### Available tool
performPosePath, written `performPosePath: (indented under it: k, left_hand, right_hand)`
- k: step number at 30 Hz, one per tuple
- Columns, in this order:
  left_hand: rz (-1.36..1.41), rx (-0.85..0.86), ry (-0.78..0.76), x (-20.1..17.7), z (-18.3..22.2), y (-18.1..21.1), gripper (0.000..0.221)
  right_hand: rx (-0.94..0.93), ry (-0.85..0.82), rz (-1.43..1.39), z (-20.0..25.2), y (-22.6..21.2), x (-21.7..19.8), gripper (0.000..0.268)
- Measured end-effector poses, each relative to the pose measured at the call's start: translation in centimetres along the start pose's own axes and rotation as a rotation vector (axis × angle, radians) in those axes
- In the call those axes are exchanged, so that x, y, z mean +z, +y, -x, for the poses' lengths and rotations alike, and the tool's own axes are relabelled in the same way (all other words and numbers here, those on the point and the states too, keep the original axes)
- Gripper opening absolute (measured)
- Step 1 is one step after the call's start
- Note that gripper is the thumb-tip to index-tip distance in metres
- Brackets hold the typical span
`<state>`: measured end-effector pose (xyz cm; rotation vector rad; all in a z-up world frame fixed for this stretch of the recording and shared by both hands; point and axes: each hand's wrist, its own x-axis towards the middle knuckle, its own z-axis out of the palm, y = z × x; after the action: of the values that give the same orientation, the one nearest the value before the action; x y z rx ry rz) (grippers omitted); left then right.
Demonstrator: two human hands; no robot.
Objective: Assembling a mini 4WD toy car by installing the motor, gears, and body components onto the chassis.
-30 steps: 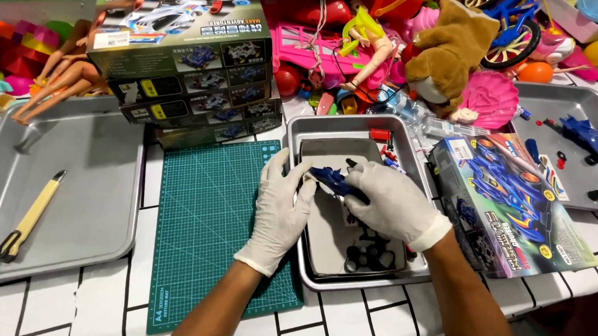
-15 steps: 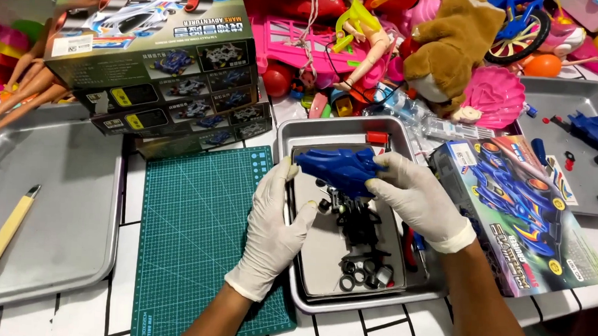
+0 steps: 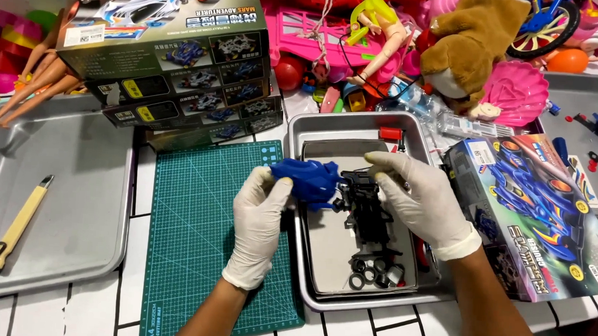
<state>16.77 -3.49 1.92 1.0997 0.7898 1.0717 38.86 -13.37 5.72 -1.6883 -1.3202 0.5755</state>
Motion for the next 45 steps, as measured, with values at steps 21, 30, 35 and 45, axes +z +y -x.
performPosePath:
  k: [21, 30, 35, 45]
  left_hand:
    - [0.04, -0.071, 0.025, -0.7, -0.8, -1.1, 0.005]
    - [0.025, -0.081, 0.023, -0.8, -1.0, -1.0, 0.004]
    - [0.06, -0.092, 0.017, -0.8, -1.0, -1.0, 0.006]
    - [0.012, -0.02, -0.006, -0.2, -0.8, -0.7, 0.018]
  right_hand:
    - [0.03, -0.2, 0.69, -0.2, 1.9, 0.8, 0.03]
    - [-0.04, -0.123, 0.482, -0.4, 1.7, 1.0, 0.025]
    - [-0.335, 0.382, 0.574, -0.9, 4.4, -0.7, 0.026]
    - [-0.331, 0.45, 0.737, -1.0, 6.6, -3.3, 0.029]
